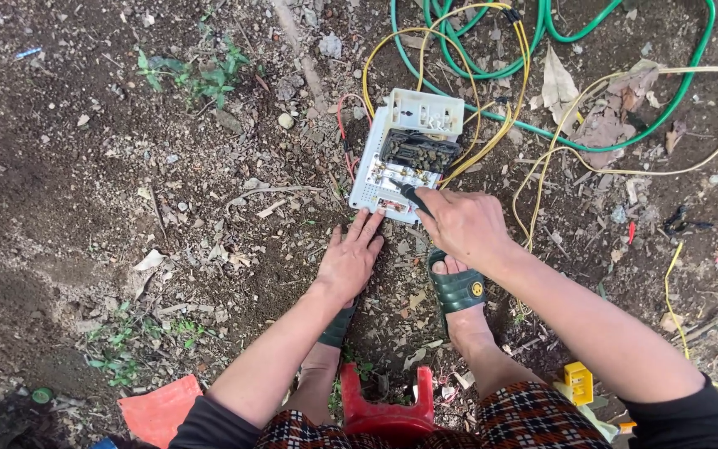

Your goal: Repairing or disassembling an electrical switch box using a screwdriver while sitting on the ground.

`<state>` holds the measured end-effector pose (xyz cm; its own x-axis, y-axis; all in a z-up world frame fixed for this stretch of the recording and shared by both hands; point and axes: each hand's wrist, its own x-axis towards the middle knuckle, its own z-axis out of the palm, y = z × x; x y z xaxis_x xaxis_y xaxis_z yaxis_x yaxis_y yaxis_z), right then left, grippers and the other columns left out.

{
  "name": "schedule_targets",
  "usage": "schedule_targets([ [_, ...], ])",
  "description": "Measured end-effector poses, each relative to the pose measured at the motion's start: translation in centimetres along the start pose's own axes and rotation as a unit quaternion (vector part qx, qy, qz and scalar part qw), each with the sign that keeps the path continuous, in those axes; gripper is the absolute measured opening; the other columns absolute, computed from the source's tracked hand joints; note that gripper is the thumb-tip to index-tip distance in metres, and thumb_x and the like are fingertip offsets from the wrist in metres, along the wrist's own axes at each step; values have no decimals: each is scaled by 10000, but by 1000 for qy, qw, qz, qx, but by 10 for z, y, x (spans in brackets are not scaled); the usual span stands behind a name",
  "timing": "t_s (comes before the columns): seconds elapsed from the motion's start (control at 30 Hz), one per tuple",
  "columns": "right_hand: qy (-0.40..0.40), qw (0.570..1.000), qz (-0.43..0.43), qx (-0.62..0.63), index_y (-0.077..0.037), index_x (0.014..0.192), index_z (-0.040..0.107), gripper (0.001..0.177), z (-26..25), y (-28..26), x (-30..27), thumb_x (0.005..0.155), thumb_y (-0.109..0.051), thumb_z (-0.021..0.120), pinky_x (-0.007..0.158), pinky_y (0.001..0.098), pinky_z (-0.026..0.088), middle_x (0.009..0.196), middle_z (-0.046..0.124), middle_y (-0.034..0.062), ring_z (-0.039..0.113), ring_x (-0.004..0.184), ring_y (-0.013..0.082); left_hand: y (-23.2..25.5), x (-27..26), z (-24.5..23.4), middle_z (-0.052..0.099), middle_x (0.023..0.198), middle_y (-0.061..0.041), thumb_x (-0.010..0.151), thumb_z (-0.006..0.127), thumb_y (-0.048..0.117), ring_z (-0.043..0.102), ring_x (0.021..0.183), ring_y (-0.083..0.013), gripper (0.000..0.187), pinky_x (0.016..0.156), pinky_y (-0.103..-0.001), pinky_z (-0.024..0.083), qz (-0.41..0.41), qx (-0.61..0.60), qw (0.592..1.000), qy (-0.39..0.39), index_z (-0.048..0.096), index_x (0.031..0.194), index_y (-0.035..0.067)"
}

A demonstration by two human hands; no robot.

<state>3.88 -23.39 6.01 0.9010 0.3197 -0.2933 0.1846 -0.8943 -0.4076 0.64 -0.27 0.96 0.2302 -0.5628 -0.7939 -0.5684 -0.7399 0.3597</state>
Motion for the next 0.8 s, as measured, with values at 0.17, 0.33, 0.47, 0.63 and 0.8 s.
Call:
schedule_targets([
  [0.17, -13, 1000, -25, -11, -161, 1149, 713, 264, -1, -10, 12, 952, -315, 629, 612, 388, 596, 768, 739, 75, 747, 685, 268, 0, 4, 8, -6, 1724, -79, 963, 614, 198, 44, 1572, -336, 522, 1164, -588, 319, -7, -28, 999, 13, 520, 1476, 179],
  [0.33, 9, 997, -50, -56, -160, 1105, 727, 263, 1, -15, 22, 941, -347, 643, 587, 391, 582, 744, 731, 63, 734, 653, 269, -2, 2, 7, 44, 1721, -90, 1005, 498, 137, 79, 1568, -350, 459, 1146, -605, 326, -1, -55, 998, 32, 525, 1463, 153],
  [0.47, 8, 994, -41, -103, -210, 1089, 731, 258, -3, -18, 26, 944, -401, 635, 585, 341, 578, 736, 722, 12, 729, 650, 211, -1, 7, 12, 26, 1723, -67, 1016, 464, 150, 65, 1571, -337, 452, 1142, -618, 324, -1, -70, 997, 37, 518, 1464, 170],
  [0.63, -15, 993, -21, -114, -238, 1114, 739, 256, -5, -15, 24, 926, -399, 672, 595, 322, 587, 772, 736, -6, 739, 675, 193, 0, 11, 16, 42, 1721, -80, 1012, 451, 149, 80, 1568, -350, 453, 1125, -641, 326, 3, -88, 995, 45, 523, 1459, 160],
  [0.8, -32, 990, -2, -135, -267, 1097, 746, 234, -1, -18, 22, 933, -407, 657, 590, 328, 587, 763, 727, -17, 736, 669, 192, 0, 5, 8, 86, 1722, -70, 1022, 428, 122, 103, 1568, -340, 444, 1117, -630, 342, 5, -84, 995, 48, 535, 1453, 149],
])
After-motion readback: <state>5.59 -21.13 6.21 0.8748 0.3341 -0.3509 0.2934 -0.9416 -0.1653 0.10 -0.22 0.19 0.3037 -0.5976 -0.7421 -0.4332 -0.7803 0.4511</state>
